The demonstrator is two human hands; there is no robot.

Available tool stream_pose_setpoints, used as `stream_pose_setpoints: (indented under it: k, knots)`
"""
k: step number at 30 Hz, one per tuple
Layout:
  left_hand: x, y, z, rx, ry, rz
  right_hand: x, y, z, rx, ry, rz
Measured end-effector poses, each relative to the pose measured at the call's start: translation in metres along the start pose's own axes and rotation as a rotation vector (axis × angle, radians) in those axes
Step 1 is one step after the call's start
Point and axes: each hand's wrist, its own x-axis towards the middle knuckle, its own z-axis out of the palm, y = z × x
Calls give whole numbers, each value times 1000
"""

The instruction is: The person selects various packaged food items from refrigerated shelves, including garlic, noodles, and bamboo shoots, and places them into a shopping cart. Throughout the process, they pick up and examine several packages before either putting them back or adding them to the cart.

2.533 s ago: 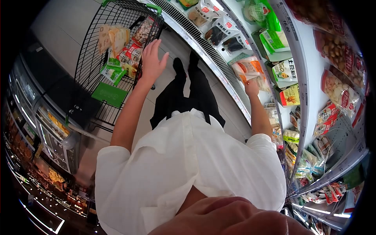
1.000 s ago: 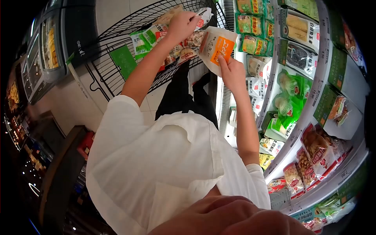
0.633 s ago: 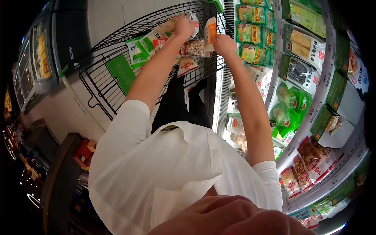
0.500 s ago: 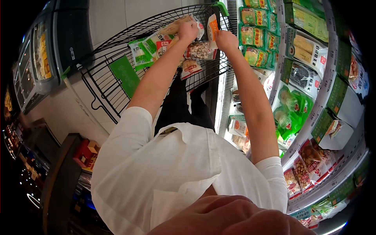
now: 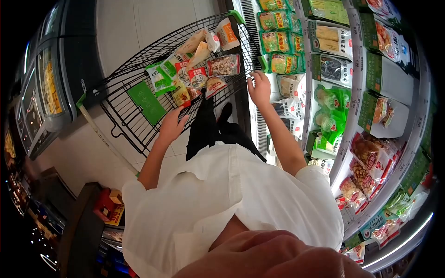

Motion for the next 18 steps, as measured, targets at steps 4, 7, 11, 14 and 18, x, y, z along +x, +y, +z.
stream_pose_setpoints:
  k: [4, 7, 11, 14, 18]
  knots:
    - [-93, -45, 48, 144, -86, -68, -116, -1, 4, 86, -255, 220]
    - [-88, -55, 67, 241, -69, -79, -175, 10, 10, 152, -539, 225]
    - [-84, -58, 75, 321, 4, -26, -204, 23, -10, 177, -658, 249]
    - [-82, -56, 76, 342, -7, -50, -208, 36, -41, 144, -593, 255]
    - [-76, -48, 79, 340, 46, -34, -229, 56, -73, 64, -458, 357]
